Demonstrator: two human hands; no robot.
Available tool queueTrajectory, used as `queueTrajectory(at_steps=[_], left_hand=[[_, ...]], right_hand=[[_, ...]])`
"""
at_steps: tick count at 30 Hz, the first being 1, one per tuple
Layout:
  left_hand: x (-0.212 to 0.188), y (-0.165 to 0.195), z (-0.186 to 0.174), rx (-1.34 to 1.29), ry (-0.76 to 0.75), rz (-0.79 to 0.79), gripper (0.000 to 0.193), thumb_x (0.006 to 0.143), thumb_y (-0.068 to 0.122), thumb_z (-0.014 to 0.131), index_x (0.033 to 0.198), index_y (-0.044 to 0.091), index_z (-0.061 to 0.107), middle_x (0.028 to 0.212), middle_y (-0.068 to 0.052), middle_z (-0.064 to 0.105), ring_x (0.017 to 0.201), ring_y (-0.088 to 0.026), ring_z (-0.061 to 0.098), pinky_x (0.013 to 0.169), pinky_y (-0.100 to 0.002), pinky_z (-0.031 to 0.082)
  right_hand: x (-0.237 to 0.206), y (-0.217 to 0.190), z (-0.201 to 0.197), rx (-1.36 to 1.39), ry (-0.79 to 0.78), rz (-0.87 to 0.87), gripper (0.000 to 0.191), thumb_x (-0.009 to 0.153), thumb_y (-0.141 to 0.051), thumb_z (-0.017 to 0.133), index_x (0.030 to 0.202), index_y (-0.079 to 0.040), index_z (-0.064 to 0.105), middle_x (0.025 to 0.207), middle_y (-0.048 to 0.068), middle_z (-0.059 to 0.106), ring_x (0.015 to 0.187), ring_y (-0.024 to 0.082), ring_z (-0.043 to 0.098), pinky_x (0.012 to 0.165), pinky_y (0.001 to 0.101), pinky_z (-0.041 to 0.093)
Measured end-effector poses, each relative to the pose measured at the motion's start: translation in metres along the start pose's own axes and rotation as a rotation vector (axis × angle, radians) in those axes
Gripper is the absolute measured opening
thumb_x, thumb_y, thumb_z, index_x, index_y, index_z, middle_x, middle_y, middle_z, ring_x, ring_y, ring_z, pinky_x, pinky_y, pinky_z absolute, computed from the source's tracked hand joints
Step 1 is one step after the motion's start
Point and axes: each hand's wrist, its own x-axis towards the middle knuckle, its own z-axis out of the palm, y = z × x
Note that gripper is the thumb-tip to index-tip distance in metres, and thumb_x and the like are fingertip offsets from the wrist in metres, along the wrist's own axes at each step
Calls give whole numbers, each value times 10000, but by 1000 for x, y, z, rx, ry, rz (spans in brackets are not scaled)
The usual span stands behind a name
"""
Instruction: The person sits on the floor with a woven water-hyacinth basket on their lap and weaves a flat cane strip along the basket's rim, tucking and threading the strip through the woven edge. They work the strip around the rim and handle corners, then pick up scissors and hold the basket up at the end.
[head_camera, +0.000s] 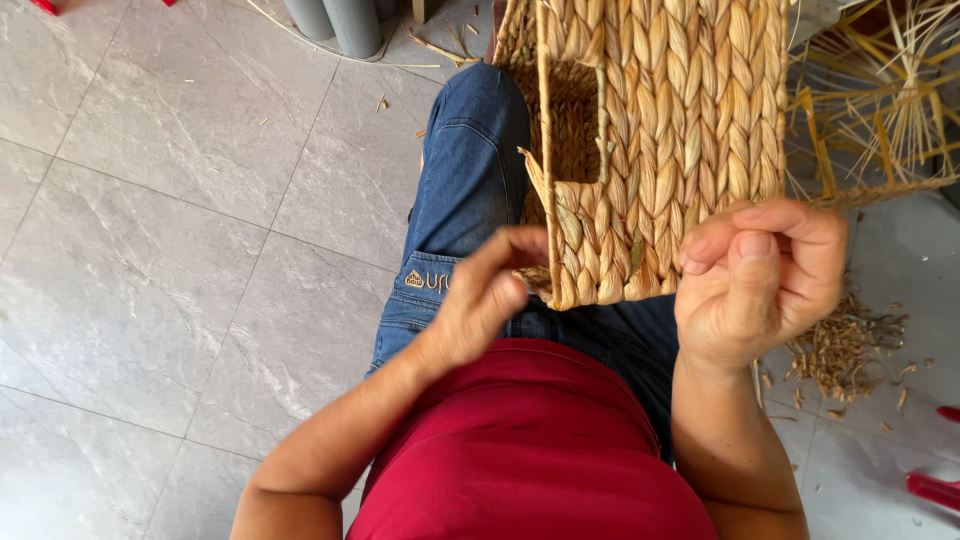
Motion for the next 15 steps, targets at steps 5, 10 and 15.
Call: queueTrajectory(at_steps=[5,10,15], left_hand=[[-12,10,25,438,-35,-26,378,1119,368,568,1182,7,660,1034,-130,667,984,-253,668,876,-375,559],[-9,5,34,286,56,-143,328,1112,297,555,1136,3,698,933,-120,668,847,-269,654,806,-365,553],[-10,-22,14,330,-57,139,405,1060,348,585,1216,-21,640,1195,-199,662,1158,-344,655,1036,-385,513]], right_hand=[[-8,5,3,-79,-28,-37,178,1115,-126,652,1156,27,570,770,121,613,572,143,561,554,229,473],[-12,8,5,-96,-49,-20,172,1116,-100,642,1148,53,570,792,128,621,575,145,574,556,216,478],[-16,9,2,-52,-17,-95,120,1103,-74,627,1104,31,570,823,133,637,583,143,567,569,223,491]])
